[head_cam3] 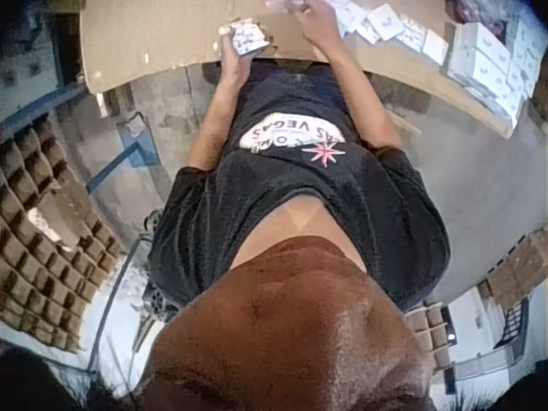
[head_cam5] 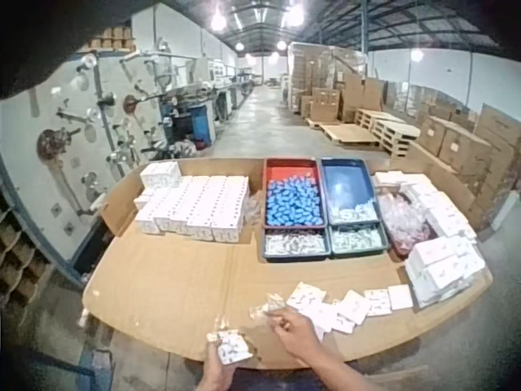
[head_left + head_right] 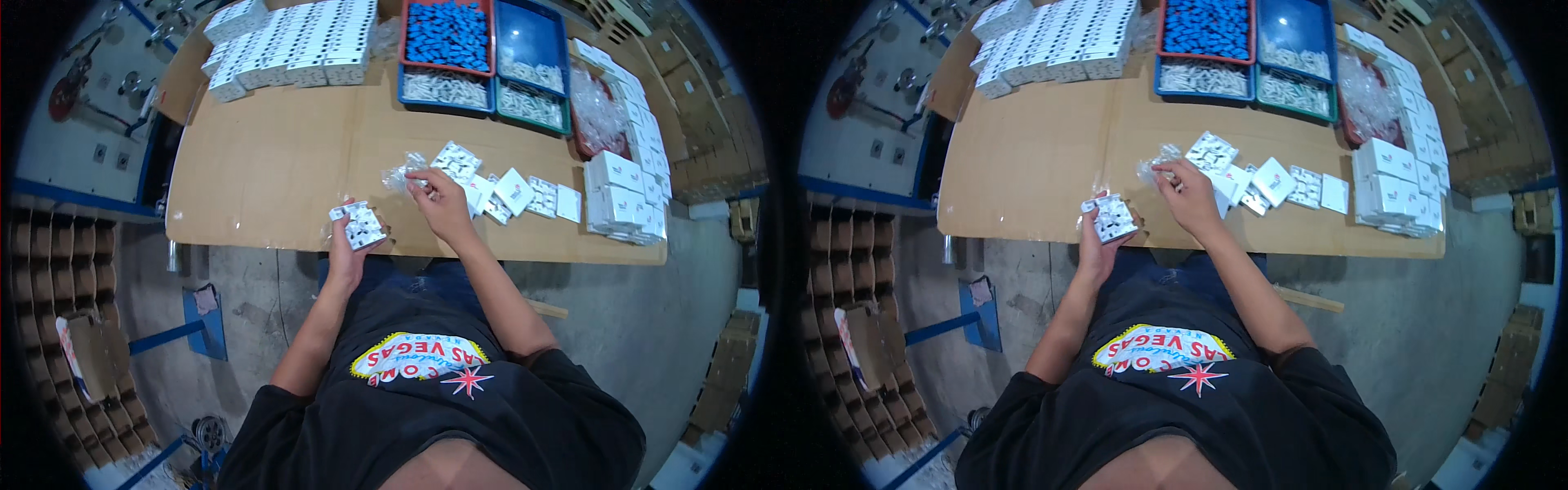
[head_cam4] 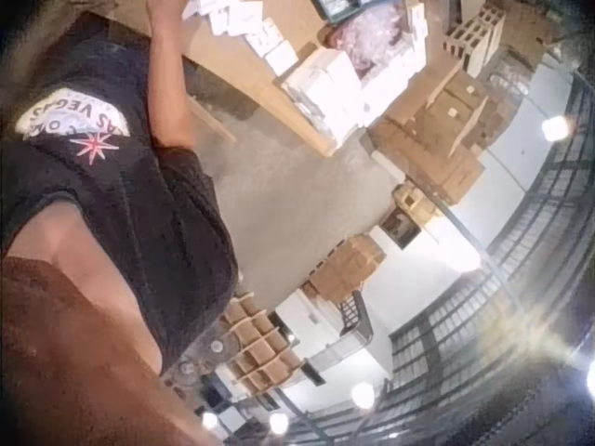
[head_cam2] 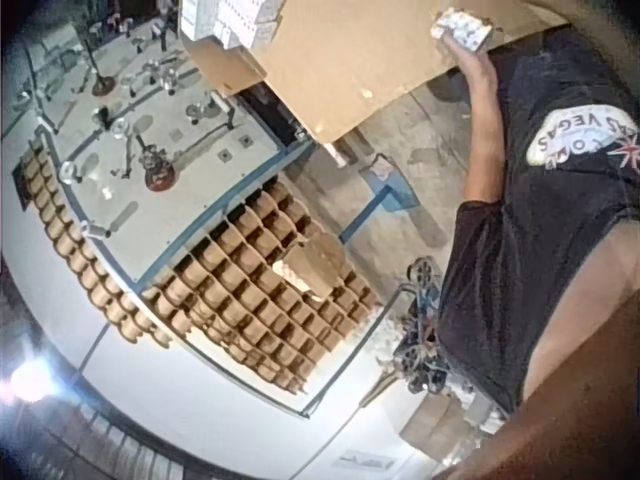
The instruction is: The person packs small white electronic devices into white cardboard boxes. They place the devices into the boxes, add small plastic bags containing accessories, and close the boxes. The person then stacks the completed boxes on the table.
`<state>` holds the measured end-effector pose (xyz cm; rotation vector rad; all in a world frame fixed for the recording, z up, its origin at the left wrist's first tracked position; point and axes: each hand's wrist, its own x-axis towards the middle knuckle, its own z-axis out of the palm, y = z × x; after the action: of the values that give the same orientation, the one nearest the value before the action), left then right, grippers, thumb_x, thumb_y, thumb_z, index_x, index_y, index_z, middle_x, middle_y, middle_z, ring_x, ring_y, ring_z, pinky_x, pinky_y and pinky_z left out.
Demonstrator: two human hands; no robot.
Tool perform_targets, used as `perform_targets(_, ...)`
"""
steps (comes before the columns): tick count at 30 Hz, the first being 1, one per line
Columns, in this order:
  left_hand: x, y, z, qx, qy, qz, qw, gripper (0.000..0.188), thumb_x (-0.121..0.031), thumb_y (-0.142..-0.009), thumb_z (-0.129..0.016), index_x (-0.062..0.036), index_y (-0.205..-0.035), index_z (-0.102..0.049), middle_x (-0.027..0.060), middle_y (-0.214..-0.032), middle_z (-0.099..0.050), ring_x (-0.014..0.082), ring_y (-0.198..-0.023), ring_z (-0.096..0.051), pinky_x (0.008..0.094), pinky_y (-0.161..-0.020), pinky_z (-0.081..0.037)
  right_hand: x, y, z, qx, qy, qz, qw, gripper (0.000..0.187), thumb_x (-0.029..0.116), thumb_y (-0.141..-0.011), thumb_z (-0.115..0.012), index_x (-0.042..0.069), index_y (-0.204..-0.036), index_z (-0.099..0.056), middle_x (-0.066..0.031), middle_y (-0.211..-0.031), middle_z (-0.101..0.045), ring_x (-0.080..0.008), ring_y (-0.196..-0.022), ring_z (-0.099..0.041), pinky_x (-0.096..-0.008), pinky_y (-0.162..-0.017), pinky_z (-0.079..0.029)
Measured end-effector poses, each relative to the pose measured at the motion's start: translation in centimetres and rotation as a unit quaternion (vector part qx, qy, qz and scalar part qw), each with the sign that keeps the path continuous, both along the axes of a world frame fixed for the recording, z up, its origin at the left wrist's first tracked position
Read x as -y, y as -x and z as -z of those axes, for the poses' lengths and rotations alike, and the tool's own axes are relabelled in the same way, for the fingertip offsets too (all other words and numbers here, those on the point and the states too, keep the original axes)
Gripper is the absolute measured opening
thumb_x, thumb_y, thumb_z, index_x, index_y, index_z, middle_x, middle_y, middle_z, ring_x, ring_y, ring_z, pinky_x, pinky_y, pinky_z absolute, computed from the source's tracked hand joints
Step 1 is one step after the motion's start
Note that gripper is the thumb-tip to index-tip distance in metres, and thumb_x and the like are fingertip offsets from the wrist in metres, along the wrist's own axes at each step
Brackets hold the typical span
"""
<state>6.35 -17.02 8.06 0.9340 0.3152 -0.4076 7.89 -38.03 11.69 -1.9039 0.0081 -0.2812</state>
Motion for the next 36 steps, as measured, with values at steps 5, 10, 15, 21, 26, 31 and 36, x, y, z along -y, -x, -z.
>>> perform_targets(5, -0.6, -0.7, 0.2, 0.037, -0.18, -0.005, 0.983, 0.033, -0.019, -0.101, -0.046, -0.0067, -0.132, -0.051, 0.0122, -0.115, -0.064, 0.0232, -0.099, -0.069, 0.0374, -0.084, -0.059, 5.9, -0.4, -0.3, 0.013, 0.056, 0.046, 0.997, 0.024, 0.001, -0.093, -0.065, 0.004, -0.117, -0.07, -0.0086, -0.117, -0.067, -0.0139, -0.087, -0.065, -0.0261, -0.073, -0.054)
perform_targets(10, -2.7, -3.5, 4.8, 0.152, -0.334, -0.025, 0.93, 0.03, -0.009, -0.095, -0.057, -0.0002, -0.123, -0.054, 0.0125, -0.111, -0.066, 0.0203, -0.092, -0.068, 0.0332, -0.078, -0.057, 20.2, 3.2, 2.4, -0.016, 0.26, 0.186, 0.947, 0.051, -0.01, -0.078, -0.061, 0.004, -0.126, -0.063, -0.017, -0.137, -0.06, -0.0347, -0.13, -0.055, -0.0429, -0.112, -0.042)
perform_targets(15, -3.2, -5.7, 3.9, 0.246, -0.57, -0.018, 0.784, 0.049, -0.015, -0.089, -0.065, 0.0001, -0.134, -0.053, 0.02, -0.117, -0.064, 0.0318, -0.108, -0.062, 0.0424, -0.097, -0.049, 28.9, 7.9, 1.2, -0.158, 0.381, 0.141, 0.9, 0.078, -0.002, -0.075, -0.068, 0.014, -0.148, -0.048, -0.0179, -0.161, -0.036, -0.0409, -0.151, -0.029, -0.0452, -0.123, -0.029)
perform_targets(21, -1.3, -6.5, 1.2, 0.223, -0.741, 0.004, 0.634, 0.066, -0.021, -0.086, -0.067, -0.0093, -0.148, -0.047, 0.0201, -0.137, -0.046, 0.0392, -0.131, -0.043, 0.0512, -0.111, -0.034, 29.1, 8.3, -0.7, -0.254, 0.438, 0.033, 0.862, 0.101, 0.028, -0.068, -0.083, 0.023, -0.158, -0.037, -0.0148, -0.166, -0.029, -0.0409, -0.155, -0.016, -0.0511, -0.125, -0.023)
perform_targets(26, -1.0, -6.1, 0.4, 0.241, -0.717, -0.022, 0.654, 0.065, -0.022, -0.087, -0.069, -0.0116, -0.147, -0.048, 0.0193, -0.14, -0.044, 0.0374, -0.131, -0.043, 0.0525, -0.112, -0.033, 28.7, 9.8, 0.7, -0.199, 0.395, 0.028, 0.896, 0.091, 0.041, -0.07, -0.084, 0.021, -0.152, -0.049, -0.0146, -0.154, -0.043, -0.0394, -0.145, -0.035, -0.0501, -0.119, -0.031)
perform_targets(31, -0.3, -5.0, 0.1, 0.31, -0.612, -0.04, 0.727, 0.05, -0.012, -0.092, -0.065, -0.0088, -0.141, -0.053, 0.0164, -0.135, -0.048, 0.0307, -0.124, -0.049, 0.0433, -0.106, -0.042, 27.1, 13.0, 3.1, -0.066, 0.434, 0.131, 0.889, 0.084, 0.05, -0.073, -0.083, 0.01, -0.142, -0.058, -0.0155, -0.13, -0.056, -0.0363, -0.122, -0.052, -0.0493, -0.107, -0.04)
perform_targets(36, 4.5, -2.6, -2.6, 0.34, -0.456, 0.018, 0.822, 0.037, -0.007, -0.097, -0.059, -0.0048, -0.134, -0.058, 0.0089, -0.125, -0.059, 0.017, -0.109, -0.057, 0.031, -0.094, -0.048, 26.3, 13.7, 4.5, 0.046, 0.387, 0.189, 0.901, 0.074, 0.036, -0.075, -0.087, 0.005, -0.136, -0.06, -0.0175, -0.122, -0.057, -0.0315, -0.1, -0.062, -0.0428, -0.085, -0.052)
